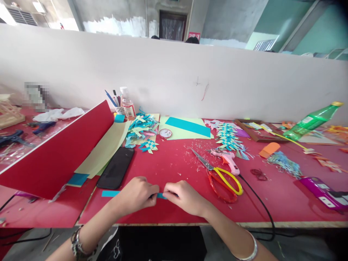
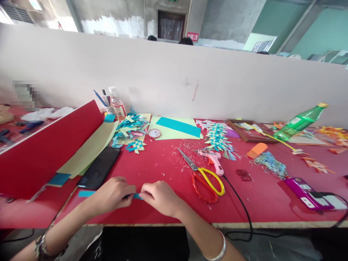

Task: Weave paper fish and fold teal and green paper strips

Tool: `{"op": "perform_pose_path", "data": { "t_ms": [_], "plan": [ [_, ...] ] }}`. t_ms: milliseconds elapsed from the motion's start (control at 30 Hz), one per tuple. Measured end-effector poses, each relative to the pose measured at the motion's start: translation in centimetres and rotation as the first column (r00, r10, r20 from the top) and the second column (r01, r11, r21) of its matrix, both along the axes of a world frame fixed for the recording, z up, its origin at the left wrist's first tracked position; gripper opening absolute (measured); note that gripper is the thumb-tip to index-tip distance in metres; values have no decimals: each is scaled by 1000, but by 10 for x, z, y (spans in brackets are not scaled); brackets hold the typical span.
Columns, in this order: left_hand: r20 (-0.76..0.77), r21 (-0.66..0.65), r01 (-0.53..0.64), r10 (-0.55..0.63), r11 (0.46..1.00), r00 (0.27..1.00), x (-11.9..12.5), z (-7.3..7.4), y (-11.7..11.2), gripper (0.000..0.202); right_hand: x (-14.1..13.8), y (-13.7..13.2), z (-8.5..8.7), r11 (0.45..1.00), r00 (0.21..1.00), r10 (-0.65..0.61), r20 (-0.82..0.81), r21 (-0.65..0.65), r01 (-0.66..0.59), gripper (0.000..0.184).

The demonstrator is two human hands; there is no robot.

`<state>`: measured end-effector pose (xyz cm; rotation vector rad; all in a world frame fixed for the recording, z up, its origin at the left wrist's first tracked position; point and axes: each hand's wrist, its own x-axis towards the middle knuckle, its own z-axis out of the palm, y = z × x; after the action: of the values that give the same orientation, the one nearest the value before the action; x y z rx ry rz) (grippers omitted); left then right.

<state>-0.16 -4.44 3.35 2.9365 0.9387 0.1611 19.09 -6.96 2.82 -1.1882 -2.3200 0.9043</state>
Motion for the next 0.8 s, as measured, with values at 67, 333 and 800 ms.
{"op": "perform_pose_path", "data": {
  "t_ms": [67,333,800],
  "plan": [
    [14,35,-7,7,999,1000,-11,-2,3,15,9,1,2,999,999,-23,-33,-44,21,23],
    [-100,150,-114,130,982,986,-68,-5,26,16,53,0,17,985,991,-119,-56,-130,111,26],
    [662,-709,295,461,640,590,8,3,44,56,-5,16,-29,823,722,-322,-612,-558,-105,31]
  ]
}}
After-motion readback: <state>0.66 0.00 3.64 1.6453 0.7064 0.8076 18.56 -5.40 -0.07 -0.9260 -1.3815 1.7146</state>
